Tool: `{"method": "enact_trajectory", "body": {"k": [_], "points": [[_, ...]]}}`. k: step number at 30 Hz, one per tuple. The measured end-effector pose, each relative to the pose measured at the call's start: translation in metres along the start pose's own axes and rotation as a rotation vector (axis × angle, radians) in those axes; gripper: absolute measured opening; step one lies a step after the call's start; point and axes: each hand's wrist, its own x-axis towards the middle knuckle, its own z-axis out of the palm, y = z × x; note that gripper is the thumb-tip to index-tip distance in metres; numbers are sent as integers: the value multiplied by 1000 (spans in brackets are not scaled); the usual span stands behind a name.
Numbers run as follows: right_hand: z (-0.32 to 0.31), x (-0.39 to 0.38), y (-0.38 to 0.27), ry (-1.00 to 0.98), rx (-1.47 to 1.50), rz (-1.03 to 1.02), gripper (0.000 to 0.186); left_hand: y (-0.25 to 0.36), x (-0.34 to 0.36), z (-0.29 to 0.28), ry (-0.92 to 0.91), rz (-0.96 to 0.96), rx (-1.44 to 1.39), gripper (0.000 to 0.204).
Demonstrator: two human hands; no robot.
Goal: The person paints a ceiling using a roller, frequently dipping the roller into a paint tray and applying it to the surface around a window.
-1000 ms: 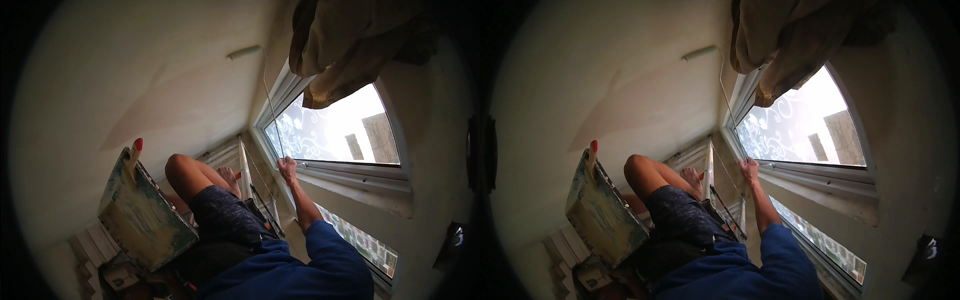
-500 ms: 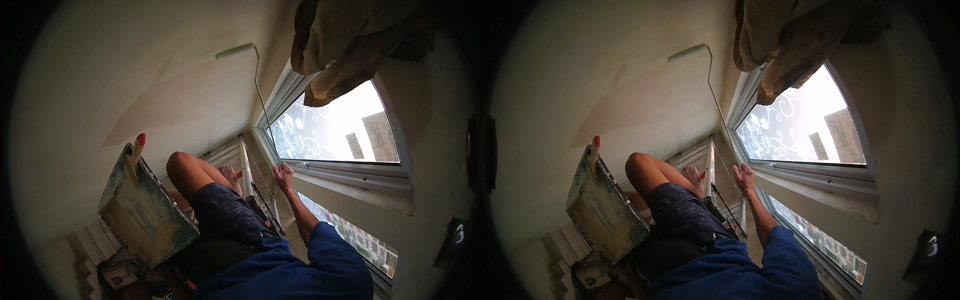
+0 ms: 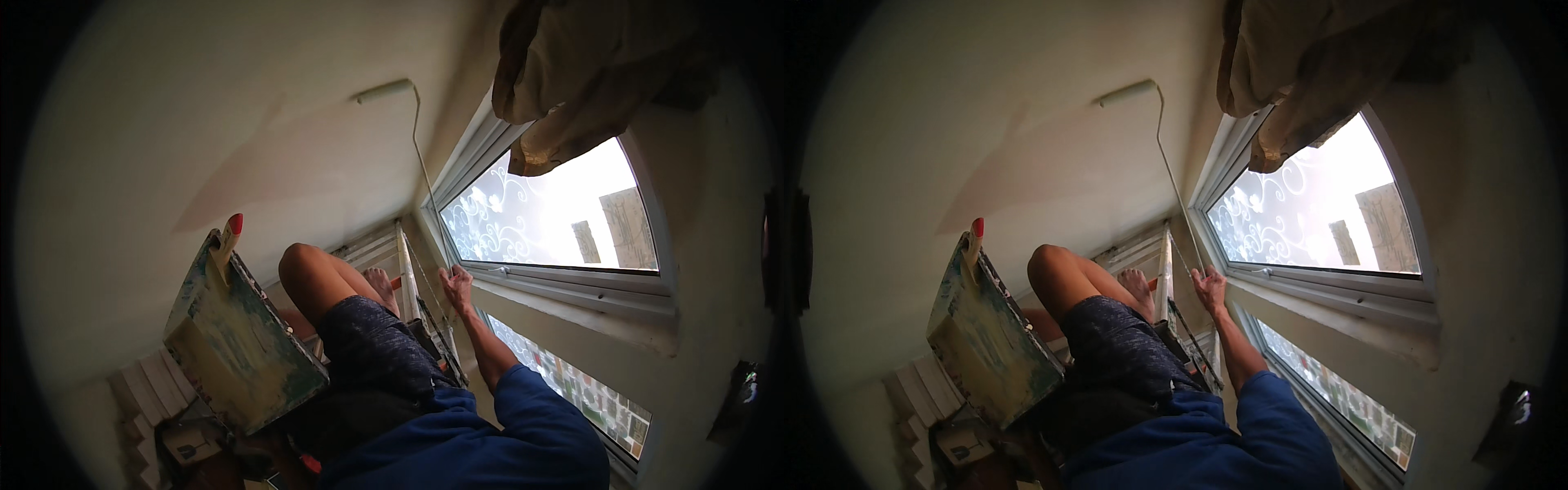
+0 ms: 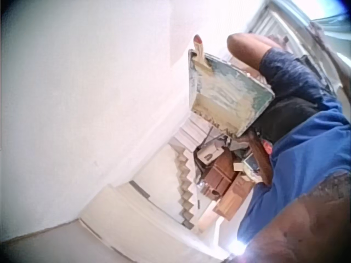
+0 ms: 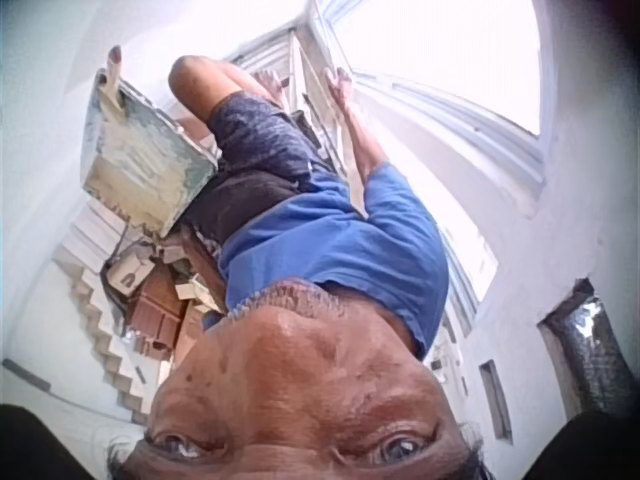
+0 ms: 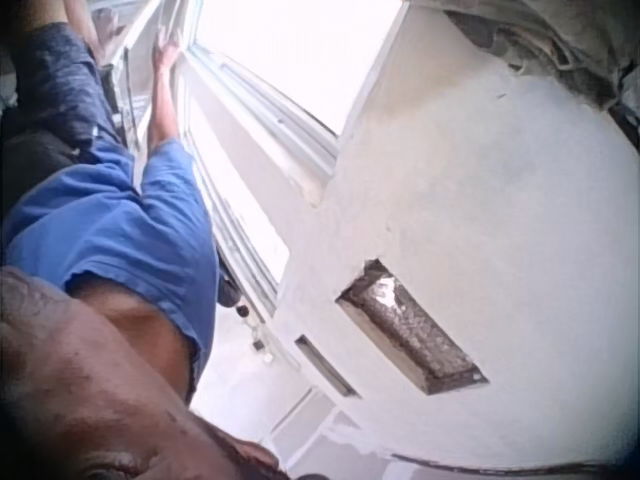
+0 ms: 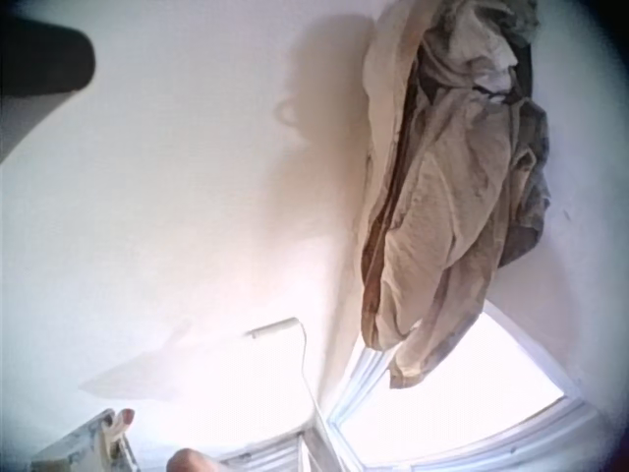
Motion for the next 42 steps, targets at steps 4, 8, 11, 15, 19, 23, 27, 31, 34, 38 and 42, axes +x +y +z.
{"method": "enact_trajectory", "body": {"k": [4,8,11,15,19,23,27,31,34,38,42], "points": [[8,34,-32,18,117,12,46,0,2,6,-16,-15,-34,60],[17,36,-34,36,92,-43,46,-1,-1,8,-42,45,-34,62],[11,2,-9,-36,-40,0,39,-3,4,1,-71,103,48,63],[-2,-39,17,-108,-82,142,40,-5,11,-24,-142,183,153,63],[-14,-59,9,-61,-122,79,38,-12,18,-39,-218,345,333,62],[-15,-55,-9,-43,-35,11,32,-17,14,-28,-275,631,657,61],[5,-33,-37,-20,30,-118,29,-25,26,-47,-287,458,432,60],[26,-17,-60,-65,129,-109,35,-36,38,-81,-258,505,539,60],[38,1,-75,-79,182,-121,33,-26,36,-58,-238,241,64,59],[51,22,-112,-96,259,-196,31,-30,39,-89,-292,483,500,59],[52,16,-76,-155,165,-138,29,-32,41,-74,-263,463,444,58]]}}
